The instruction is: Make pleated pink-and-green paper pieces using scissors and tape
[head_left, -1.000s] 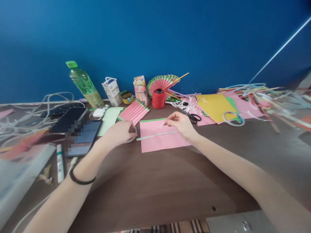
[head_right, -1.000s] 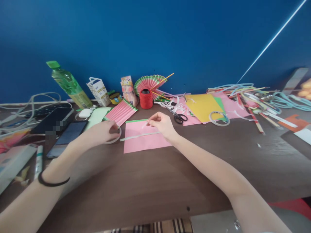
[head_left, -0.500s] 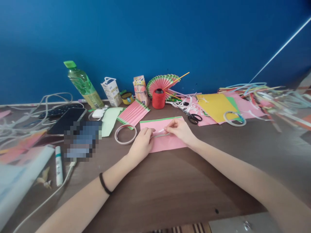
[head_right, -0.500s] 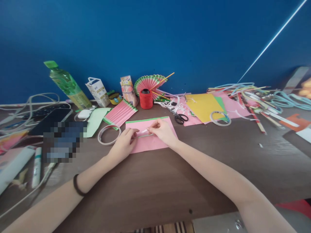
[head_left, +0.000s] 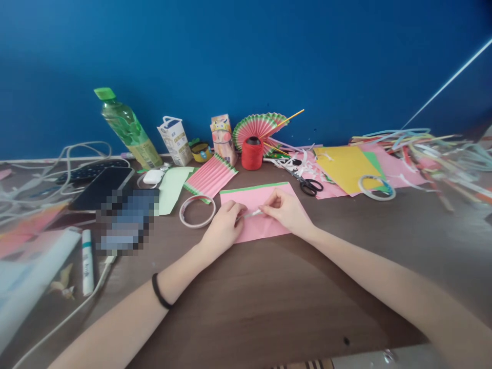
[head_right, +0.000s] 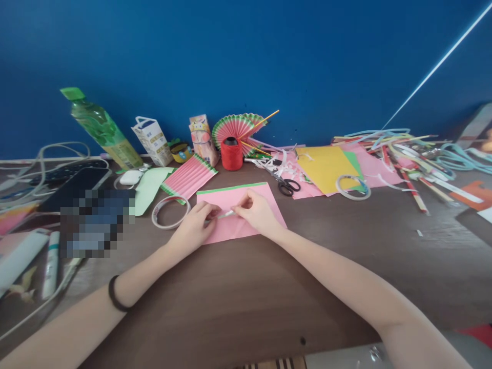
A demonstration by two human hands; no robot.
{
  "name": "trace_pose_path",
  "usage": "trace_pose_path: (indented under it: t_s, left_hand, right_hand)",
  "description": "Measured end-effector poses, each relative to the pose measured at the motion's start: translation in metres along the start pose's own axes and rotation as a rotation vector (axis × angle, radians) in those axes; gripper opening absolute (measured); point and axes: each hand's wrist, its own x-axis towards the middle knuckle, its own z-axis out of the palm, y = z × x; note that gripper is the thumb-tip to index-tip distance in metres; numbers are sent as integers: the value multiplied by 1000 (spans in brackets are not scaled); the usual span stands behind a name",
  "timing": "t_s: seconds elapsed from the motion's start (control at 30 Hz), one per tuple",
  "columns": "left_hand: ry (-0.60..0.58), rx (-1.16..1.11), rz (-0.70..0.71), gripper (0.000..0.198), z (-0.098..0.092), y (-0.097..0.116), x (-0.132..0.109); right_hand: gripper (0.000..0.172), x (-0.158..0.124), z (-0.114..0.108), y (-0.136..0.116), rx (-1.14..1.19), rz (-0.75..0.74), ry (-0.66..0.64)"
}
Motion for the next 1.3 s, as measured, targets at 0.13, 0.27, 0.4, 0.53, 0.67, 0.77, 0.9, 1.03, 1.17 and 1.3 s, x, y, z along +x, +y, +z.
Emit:
trace_pose_path:
  t_s: [0.13,0.27,0.4,0.53,0.67,0.77,0.9,1.03,1.17,1.3]
  left_hand:
    - [-10,-14,-9,27,-1,1,0]
    - [-19,-89,-71,29,-4,3,1]
    - [-31,-166,-132,32,-6,2,4]
    - [-45,-171,-136,34,-6,3,5]
    - [-61,-144,-116,36,-8,6,5]
    - [-78,-140,-107,39,-10,8,5]
    - [-88,-128,-95,42,-9,8,5]
    - [-89,-94,-74,42,-8,7,5]
    - [-85,-79,-68,42,-8,6,5]
    - [-83,-79,-61,43,-7,6,5]
  right_hand:
    - [20,1,1,5,-61,-33,22]
    - [18,1,0,7,-130,-61,46]
    - [19,1,0,7,-184,-78,51]
    - [19,1,-1,6,-223,-70,52]
    - [19,1,-1,6,-257,-97,55]
    - [19,1,-1,6,-264,-104,52]
    - [19,1,-1,6,-274,-108,50]
    - [18,1,-1,5,-281,-106,56]
    - [17,1,-1,5,-290,-103,57]
    - [17,1,-1,6,-296,-107,64]
